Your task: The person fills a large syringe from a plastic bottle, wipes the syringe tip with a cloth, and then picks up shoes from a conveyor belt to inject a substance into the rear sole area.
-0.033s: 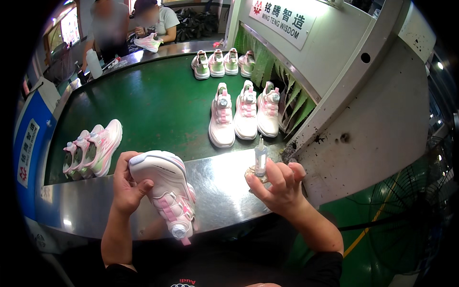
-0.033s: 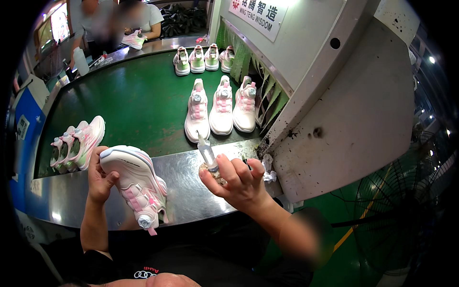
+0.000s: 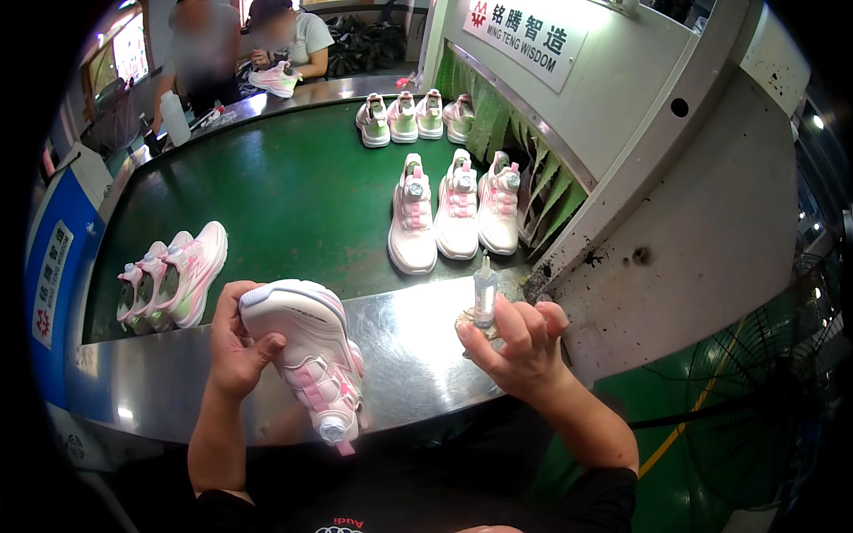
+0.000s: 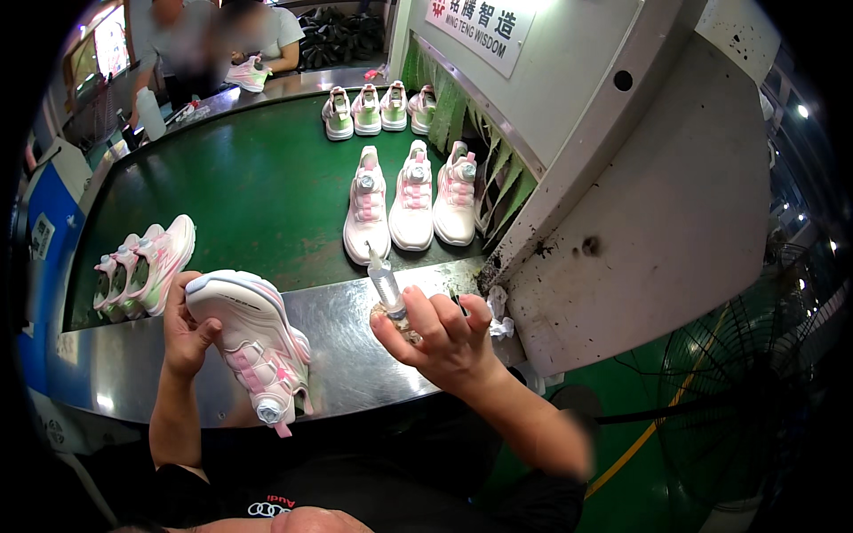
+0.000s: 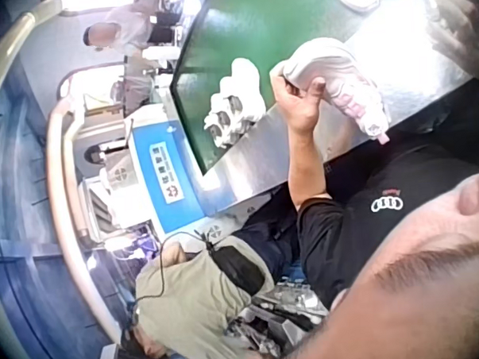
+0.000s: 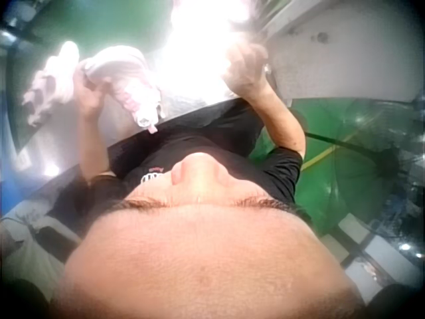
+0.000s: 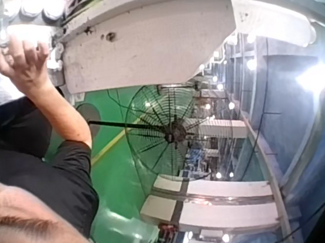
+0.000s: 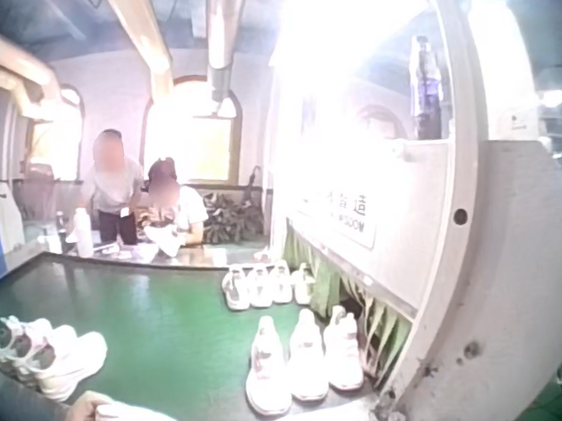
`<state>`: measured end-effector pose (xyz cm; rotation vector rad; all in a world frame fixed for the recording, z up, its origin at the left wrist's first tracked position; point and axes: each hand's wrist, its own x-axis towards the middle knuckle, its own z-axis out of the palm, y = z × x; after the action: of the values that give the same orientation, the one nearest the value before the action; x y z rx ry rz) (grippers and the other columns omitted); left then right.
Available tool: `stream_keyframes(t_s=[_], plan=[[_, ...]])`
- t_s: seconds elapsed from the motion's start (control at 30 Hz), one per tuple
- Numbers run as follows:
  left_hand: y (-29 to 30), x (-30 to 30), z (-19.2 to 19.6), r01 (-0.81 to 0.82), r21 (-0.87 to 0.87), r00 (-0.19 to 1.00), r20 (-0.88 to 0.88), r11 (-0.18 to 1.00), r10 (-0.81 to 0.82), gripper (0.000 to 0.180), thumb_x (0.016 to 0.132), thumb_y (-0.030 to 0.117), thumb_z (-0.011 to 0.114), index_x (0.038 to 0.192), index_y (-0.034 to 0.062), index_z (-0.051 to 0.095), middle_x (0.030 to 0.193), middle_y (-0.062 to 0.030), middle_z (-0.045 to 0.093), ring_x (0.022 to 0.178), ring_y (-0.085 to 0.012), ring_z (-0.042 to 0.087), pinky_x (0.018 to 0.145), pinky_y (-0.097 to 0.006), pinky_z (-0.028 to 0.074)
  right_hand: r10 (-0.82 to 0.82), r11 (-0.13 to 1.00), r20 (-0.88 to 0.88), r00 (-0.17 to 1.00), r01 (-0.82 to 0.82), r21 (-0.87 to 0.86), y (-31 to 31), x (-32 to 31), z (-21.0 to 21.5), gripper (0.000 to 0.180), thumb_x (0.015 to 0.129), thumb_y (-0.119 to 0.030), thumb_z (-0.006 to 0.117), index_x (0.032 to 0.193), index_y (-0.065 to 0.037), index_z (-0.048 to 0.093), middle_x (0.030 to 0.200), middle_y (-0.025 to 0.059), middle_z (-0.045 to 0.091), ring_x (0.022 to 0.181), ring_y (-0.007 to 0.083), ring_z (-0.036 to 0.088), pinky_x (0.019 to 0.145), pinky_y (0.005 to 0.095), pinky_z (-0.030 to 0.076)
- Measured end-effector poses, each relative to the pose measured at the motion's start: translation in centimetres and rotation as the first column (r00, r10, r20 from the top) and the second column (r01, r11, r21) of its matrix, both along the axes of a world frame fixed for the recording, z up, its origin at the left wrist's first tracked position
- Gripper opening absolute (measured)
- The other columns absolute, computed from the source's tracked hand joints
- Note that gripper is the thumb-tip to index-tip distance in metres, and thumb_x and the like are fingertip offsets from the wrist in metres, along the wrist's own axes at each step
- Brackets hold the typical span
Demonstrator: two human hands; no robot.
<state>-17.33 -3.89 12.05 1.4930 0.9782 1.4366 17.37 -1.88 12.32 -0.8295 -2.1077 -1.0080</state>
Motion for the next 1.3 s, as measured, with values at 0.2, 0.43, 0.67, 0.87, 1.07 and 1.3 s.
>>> stream_keyframes(t_s=[0.2, 0.43, 0.67, 0.87, 1.07, 1.3], plan=[[-0.6, -0.1, 0.0, -0.006, -0.01, 1.0, 0.014, 1.0, 0.006, 0.062, 0.072, 0.024, 0.08, 0.116, 0.0038, 0.041, 0.104, -0.0047, 0.054, 0.097, -0.0123, 0.054, 0.085, -0.027, 0.045, 0.005, 1.0, 0.009, 1.0, -0.005, -0.011, -0.4, -0.2, -0.1, 0.047, 0.08, -0.017, 0.063, 0.122, -0.029, 0.045, 0.11, 0.0018, 0.046, 0.091, 0.0143, 0.045, 0.101, 0.0419, 0.022], [-1.0, 0.5, -0.3, -0.103, 0.015, 0.992, -0.071, 0.995, 0.104, 0.071, 0.073, 0.025, 0.077, 0.125, 0.0033, 0.033, 0.107, -0.0079, 0.05, 0.098, -0.0152, 0.052, 0.086, -0.029, 0.044, 0.167, 0.657, -0.325, 0.931, -0.351, -0.667, -2.8, 0.3, -0.1, 0.089, 0.058, -0.028, 0.08, 0.132, -0.008, 0.034, 0.118, 0.0115, 0.044, 0.104, 0.0253, 0.045, 0.085, 0.039, 0.03], [-0.4, -0.6, -3.0, -0.183, -0.006, 0.979, -0.095, 0.983, 0.182, 0.083, 0.068, 0.029, 0.08, 0.13, 0.0018, 0.032, 0.113, -0.0102, 0.05, 0.104, -0.0192, 0.051, 0.09, -0.033, 0.043, -0.242, 0.024, -0.481, 0.843, -0.491, -0.871, -6.1, 4.5, -6.0, 0.098, 0.061, -0.034, 0.083, 0.134, -0.001, 0.027, 0.128, 0.0196, 0.037, 0.118, 0.0347, 0.04, 0.101, 0.0394, 0.033], [-0.9, -1.7, -3.0, -0.193, 0.008, 0.981, -0.012, 0.981, 0.193, 0.086, 0.066, 0.027, 0.081, 0.132, 0.0006, 0.033, 0.119, -0.0117, 0.05, 0.109, -0.0218, 0.051, 0.094, -0.035, 0.041, -0.044, 0.188, -0.201, 0.979, -0.189, -0.964, -5.0, 4.9, -4.9, 0.094, 0.06, -0.036, 0.081, 0.133, -0.002, 0.032, 0.118, 0.0173, 0.045, 0.106, 0.0337, 0.046, 0.091, 0.0391, 0.038], [-0.5, -1.5, -4.2, -0.147, -0.031, 0.989, -0.004, 0.989, 0.147, 0.076, 0.069, 0.02, 0.076, 0.13, -0.0005, 0.036, 0.12, -0.0135, 0.051, 0.109, -0.0232, 0.052, 0.092, -0.036, 0.044, 0.036, 0.135, 0.055, 0.998, 0.049, -0.99, -3.0, 4.7, -4.5, 0.089, 0.059, -0.039, 0.079, 0.128, -0.001, 0.039, 0.107, 0.016, 0.048, 0.095, 0.0327, 0.048, 0.086, 0.039, 0.041], [-1.3, -0.1, -2.6, -0.206, -0.178, 0.967, 0.116, 0.962, 0.228, 0.071, 0.065, 0.008, 0.071, 0.128, 0.0027, 0.038, 0.108, -0.0096, 0.055, 0.094, -0.0191, 0.057, 0.078, -0.03, 0.05, 0.126, 0.059, -0.115, 0.985, -0.123, -0.991, -2.8, 4.8, -3.5, 0.085, 0.058, -0.039, 0.081, 0.124, -0.001, 0.043, 0.101, 0.0174, 0.051, 0.093, 0.0336, 0.051, 0.084, 0.0401, 0.043]])
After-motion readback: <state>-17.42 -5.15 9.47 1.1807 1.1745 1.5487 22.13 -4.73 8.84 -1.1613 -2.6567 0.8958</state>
